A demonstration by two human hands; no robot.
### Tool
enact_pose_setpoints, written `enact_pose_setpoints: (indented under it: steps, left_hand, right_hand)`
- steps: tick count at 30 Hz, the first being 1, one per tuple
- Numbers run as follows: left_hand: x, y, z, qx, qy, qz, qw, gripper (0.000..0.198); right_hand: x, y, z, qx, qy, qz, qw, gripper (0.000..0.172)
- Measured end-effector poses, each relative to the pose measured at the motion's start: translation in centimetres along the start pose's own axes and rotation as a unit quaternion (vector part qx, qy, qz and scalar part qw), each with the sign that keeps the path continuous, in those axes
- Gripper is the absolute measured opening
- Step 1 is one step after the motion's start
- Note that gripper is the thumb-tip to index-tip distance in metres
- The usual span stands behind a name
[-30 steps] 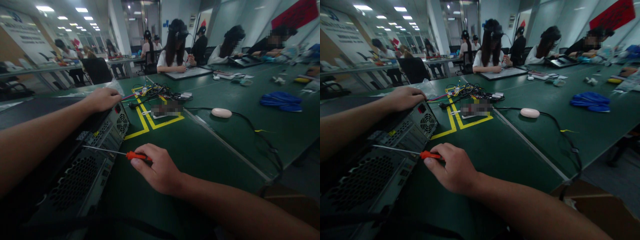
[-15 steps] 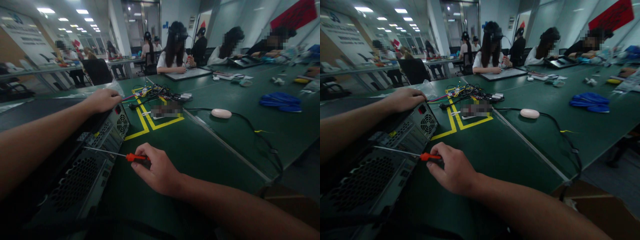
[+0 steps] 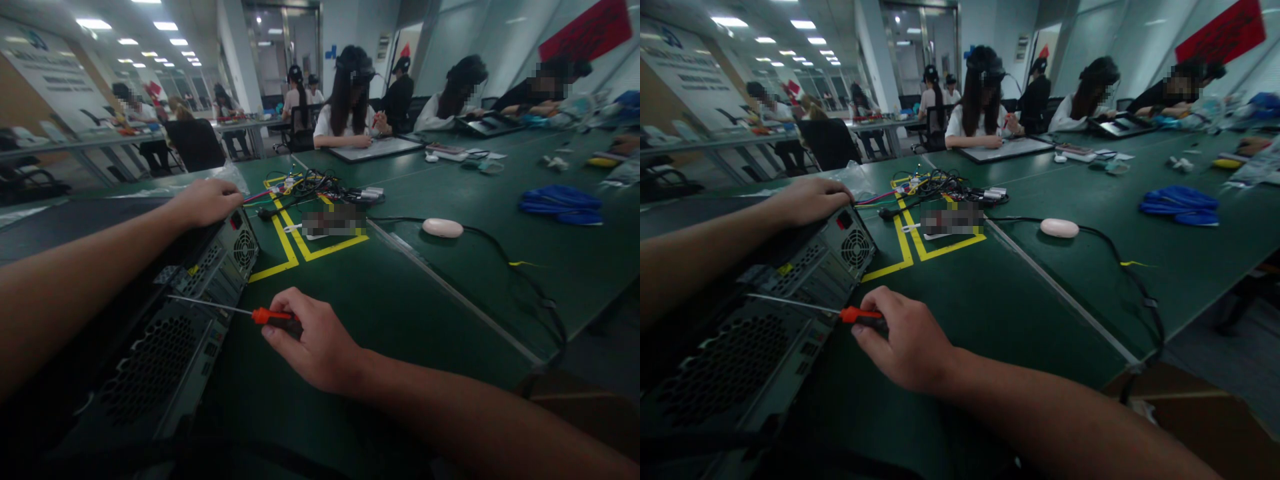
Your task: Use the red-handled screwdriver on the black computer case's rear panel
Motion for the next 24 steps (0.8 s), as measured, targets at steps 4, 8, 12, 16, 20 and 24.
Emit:
enact_pose_setpoints:
  steps: [4, 8, 12, 16, 20, 24]
  left_hand:
    - [0.0, 0.04, 0.02, 0.0, -0.006, -0.005, 1.0, 0.063]
    - [-0.03, 0.1, 0.03, 0.001, -0.013, -0.007, 1.0, 0.062]
    - [-0.08, 0.1, 0.03, -0.003, -0.007, -0.012, 1.0, 0.065]
    - [0.0, 0.13, 0.08, 0.003, -0.005, -0.007, 1.0, 0.066]
    - [0.1, -0.03, 0.04, 0.004, 0.001, 0.003, 1.0, 0.063]
    - [0.21, -0.15, -0.04, 0.005, 0.005, 0.012, 1.0, 0.062]
  right_hand:
    - [0.0, -0.01, 0.0, -0.001, 0.005, -0.001, 1.0, 0.012]
    - [-0.01, -0.01, 0.01, 0.001, 0.005, -0.003, 1.0, 0.012]
    - [-0.02, 0.0, 0.02, 0.009, 0.002, -0.003, 1.0, 0.013]
    - [-0.07, -0.02, -0.01, 0.007, 0.006, -0.002, 1.0, 0.013]
    - [-0.05, -0.01, -0.02, 0.011, 0.001, -0.007, 1.0, 0.012]
    - [-0.1, -0.11, 0.01, 0.002, 0.009, 0.0, 1.0, 0.013]
Point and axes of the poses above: each hand's wrist, its own z-axis away from the middle knuckle, its own x-axis out of the palm, y = z × x, the point moved 4 cm from there along -z, towards the middle knuckle
